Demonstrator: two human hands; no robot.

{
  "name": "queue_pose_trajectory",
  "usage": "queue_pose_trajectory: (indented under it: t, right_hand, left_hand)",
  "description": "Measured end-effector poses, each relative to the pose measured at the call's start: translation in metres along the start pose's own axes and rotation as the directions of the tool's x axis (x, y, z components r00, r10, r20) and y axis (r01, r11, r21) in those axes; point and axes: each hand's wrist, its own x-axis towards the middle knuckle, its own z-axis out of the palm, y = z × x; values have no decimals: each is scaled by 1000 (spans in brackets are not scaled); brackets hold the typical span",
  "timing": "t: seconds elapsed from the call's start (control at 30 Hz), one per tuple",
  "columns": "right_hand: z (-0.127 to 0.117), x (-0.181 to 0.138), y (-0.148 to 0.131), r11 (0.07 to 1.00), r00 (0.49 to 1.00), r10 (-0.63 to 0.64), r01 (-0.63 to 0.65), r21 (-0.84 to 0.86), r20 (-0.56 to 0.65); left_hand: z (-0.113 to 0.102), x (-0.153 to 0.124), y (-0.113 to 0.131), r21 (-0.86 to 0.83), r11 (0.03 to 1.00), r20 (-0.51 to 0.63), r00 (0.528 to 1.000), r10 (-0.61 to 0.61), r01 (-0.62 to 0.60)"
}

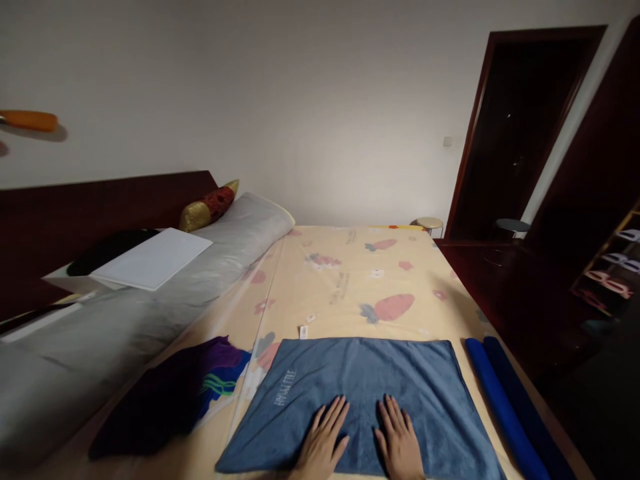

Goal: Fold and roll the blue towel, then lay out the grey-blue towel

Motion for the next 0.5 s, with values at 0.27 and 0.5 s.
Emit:
queue_pose_trajectory:
  t: [0.27,0.5]
  right_hand:
    - [-35,-24,93,929,947,272,-305,-210,-173]
    - [-40,-39,123,906,912,333,-379,-185,-239]
  left_hand:
    - [-1,-46,-93,175,850,-106,868,-485,497]
    - [-8,-70,-118,260,799,-173,840,-514,542]
